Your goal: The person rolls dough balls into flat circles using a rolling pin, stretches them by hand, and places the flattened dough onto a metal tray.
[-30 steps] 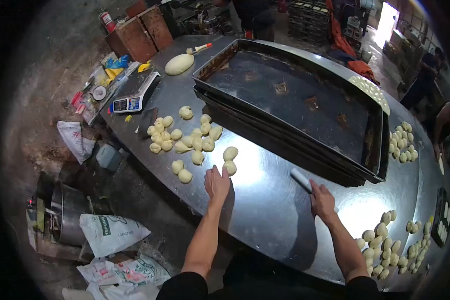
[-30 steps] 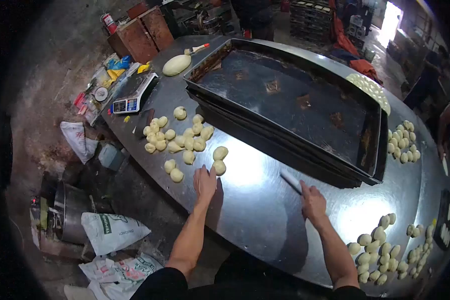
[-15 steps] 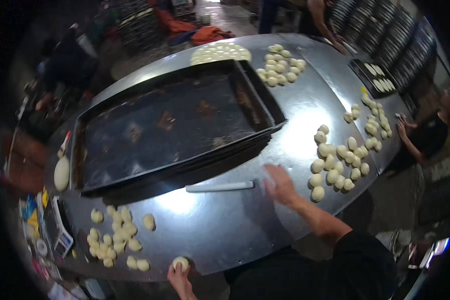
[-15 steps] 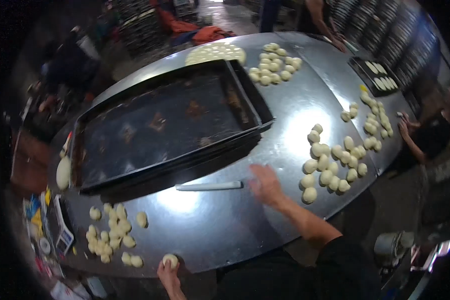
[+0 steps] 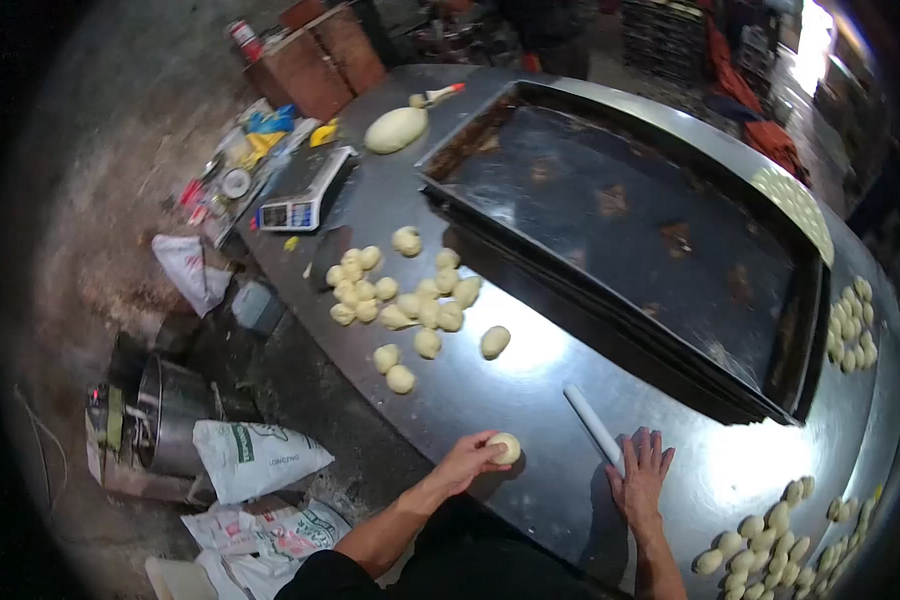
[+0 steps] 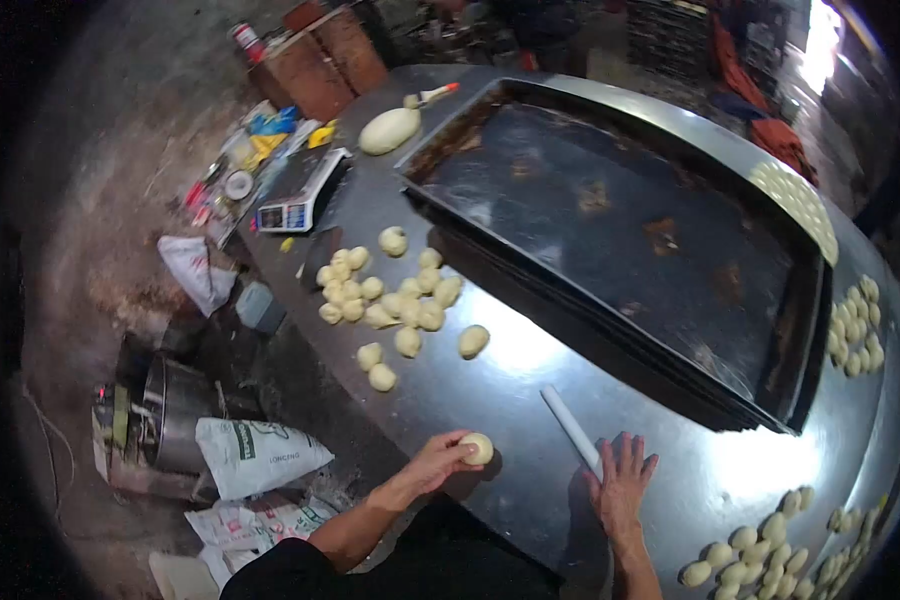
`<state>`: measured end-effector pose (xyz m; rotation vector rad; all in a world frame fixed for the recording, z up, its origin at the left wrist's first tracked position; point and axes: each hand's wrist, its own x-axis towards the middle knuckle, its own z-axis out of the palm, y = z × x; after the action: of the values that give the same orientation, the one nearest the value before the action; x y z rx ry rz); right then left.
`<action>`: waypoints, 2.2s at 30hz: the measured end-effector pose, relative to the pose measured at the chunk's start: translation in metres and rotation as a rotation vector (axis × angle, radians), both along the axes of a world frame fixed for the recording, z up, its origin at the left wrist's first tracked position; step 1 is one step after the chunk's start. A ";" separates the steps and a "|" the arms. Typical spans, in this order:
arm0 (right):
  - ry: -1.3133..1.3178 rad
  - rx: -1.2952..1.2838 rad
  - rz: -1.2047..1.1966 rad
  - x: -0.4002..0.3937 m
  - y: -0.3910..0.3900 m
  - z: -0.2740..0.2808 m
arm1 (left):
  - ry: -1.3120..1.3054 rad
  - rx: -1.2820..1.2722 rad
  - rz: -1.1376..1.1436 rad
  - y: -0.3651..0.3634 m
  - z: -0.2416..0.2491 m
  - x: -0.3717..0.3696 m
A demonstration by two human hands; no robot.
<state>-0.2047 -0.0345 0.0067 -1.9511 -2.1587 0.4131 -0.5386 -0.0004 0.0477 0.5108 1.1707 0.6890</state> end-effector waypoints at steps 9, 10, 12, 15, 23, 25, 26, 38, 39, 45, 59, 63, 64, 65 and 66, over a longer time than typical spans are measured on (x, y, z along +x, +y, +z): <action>-0.199 0.333 -0.085 -0.047 0.120 -0.005 | -0.175 0.078 0.108 -0.006 -0.004 -0.137; -0.217 0.314 -0.097 -0.071 0.135 0.013 | -0.208 0.097 0.164 -0.006 -0.008 -0.163; -0.129 0.496 -0.050 -0.137 0.162 0.026 | -0.224 0.144 0.234 -0.003 -0.022 -0.223; 0.164 0.495 0.153 -0.291 0.207 0.035 | -0.095 0.197 0.299 0.004 -0.027 -0.319; 0.153 0.243 0.860 -0.750 0.346 0.030 | 0.270 0.056 0.823 -0.118 -0.043 -0.503; 0.066 0.271 0.833 -0.822 0.381 0.007 | 0.795 0.294 0.577 -0.205 -0.128 -0.524; 0.052 0.278 0.806 -0.847 0.395 0.002 | 0.809 0.289 0.582 -0.206 -0.115 -0.523; 0.621 0.041 0.636 -0.710 0.316 0.048 | 0.170 0.006 0.936 -0.092 -0.073 -0.508; 0.690 0.005 0.452 -0.657 0.291 0.062 | 0.203 -0.005 0.842 -0.072 -0.064 -0.508; 0.247 0.338 -0.380 -0.317 0.087 0.030 | 0.126 0.227 0.525 0.023 -0.018 -0.459; 0.006 0.037 0.175 -0.168 -0.008 -0.006 | 0.185 0.363 -0.430 0.065 0.034 -0.112; -0.209 0.039 -0.445 -0.069 0.008 -0.013 | 0.147 0.317 -0.516 0.034 0.020 -0.046; -0.290 0.059 -0.549 -0.085 0.019 -0.022 | 0.049 0.267 -0.582 0.029 0.023 -0.027; -0.370 0.086 -0.651 -0.100 0.023 -0.026 | -0.050 0.221 -0.643 0.029 0.027 -0.012; -0.292 0.109 -0.455 -0.121 0.007 -0.023 | -0.046 0.240 -0.630 0.034 0.024 -0.001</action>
<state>-0.3255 -0.0278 -0.0163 -2.4671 -1.7471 -0.0690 -0.5399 0.0340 0.0720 1.0059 0.8166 0.2889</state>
